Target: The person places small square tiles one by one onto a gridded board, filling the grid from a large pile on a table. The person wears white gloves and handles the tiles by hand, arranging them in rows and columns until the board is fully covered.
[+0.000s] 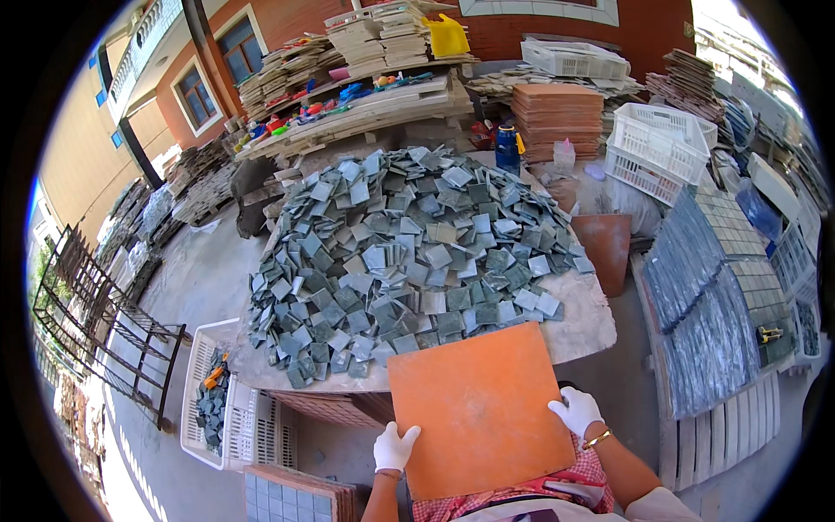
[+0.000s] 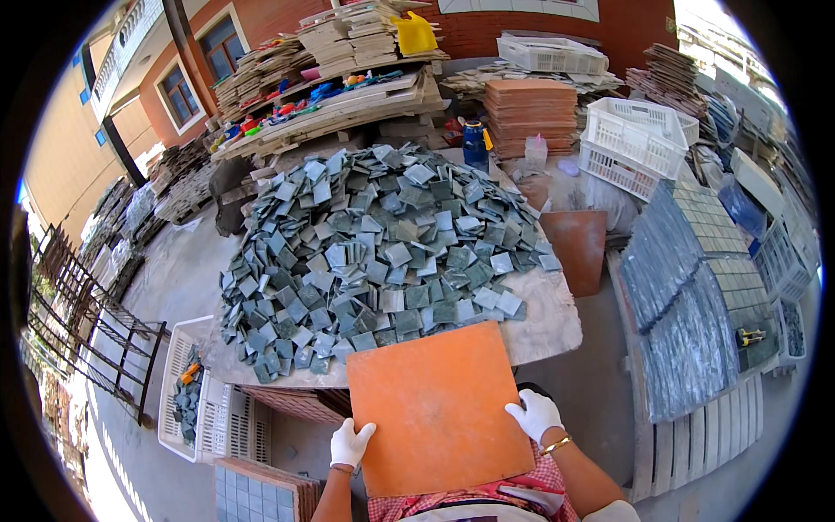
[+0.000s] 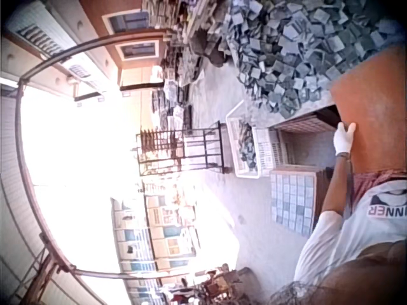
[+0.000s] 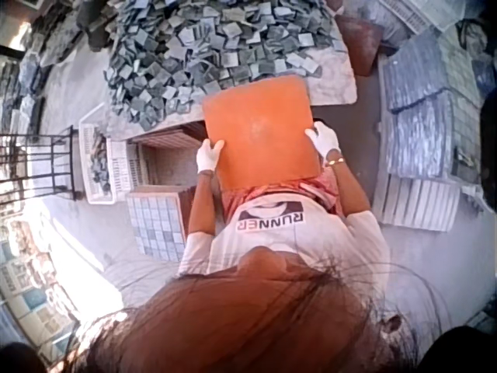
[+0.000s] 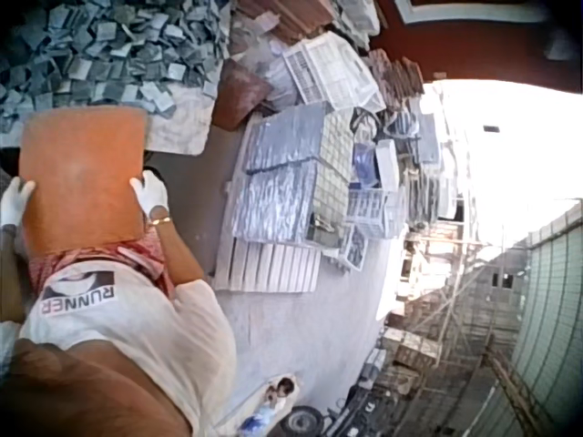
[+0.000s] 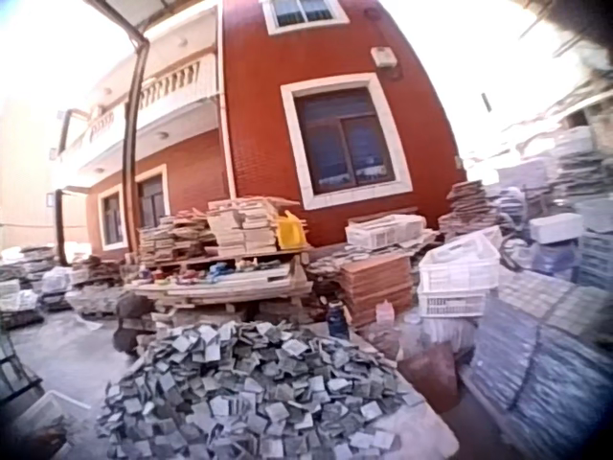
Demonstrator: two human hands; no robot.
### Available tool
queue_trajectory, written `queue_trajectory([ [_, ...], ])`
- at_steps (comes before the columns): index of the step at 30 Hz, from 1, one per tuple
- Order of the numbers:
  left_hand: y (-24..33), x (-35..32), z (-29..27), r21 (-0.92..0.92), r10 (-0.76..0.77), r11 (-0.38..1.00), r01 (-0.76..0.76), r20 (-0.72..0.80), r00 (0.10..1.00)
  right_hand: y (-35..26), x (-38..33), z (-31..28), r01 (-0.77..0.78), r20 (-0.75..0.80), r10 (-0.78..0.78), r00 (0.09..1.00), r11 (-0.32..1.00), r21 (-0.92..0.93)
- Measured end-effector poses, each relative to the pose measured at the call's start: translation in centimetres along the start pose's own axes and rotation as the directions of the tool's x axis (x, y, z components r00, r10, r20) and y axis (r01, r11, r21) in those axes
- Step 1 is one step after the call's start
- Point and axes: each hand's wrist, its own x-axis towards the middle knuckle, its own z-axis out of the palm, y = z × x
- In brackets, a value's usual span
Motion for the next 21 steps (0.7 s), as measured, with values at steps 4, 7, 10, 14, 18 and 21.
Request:
queue_trajectory([
  [4, -2.9, 0.8, 2.6, -0.673, 0.002, 0.721, 0.164, 0.238, 0.971, 1.9, 1.1, 4.0, -0.182, 0.203, 0.009, 0.979, 0.487, 0.854],
  [7, -4.8, 0.8, 4.1, -0.898, 0.151, 0.149, 0.415, 0.435, 0.888, 0.8, 2.1, 2.6, -0.502, 0.52, -0.121, 0.846, 0.152, 0.851],
  [10, -3.7, 1.9, 2.8, -0.799, 0.174, 0.149, 0.582, 0.601, 0.78, 1.0, 2.5, 2.2, -0.527, 0.561, -0.168, 0.811, 0.208, 0.824],
  [14, -2.4, 1.3, 1.9, -0.815, 0.046, 0.133, 0.564, 0.573, 0.818, 1.2, 1.8, 2.6, -0.502, 0.518, -0.16, 0.84, 0.131, 0.855],
  [18, 0.4, 0.0, -2.2, -0.932, 0.062, 0.218, 0.29, 0.31, 0.949, -1.5, 1.1, -0.9, -0.22, 0.27, -0.141, 0.952, 0.298, 0.929],
  [21, 1.3, 1.0, -6.6, -0.97, 0.252, 0.236, -0.061, 0.0, 0.968, -4.3, 2.6, -5.4, 0.108, 0.027, -0.257, 0.966, 0.496, 0.861],
])
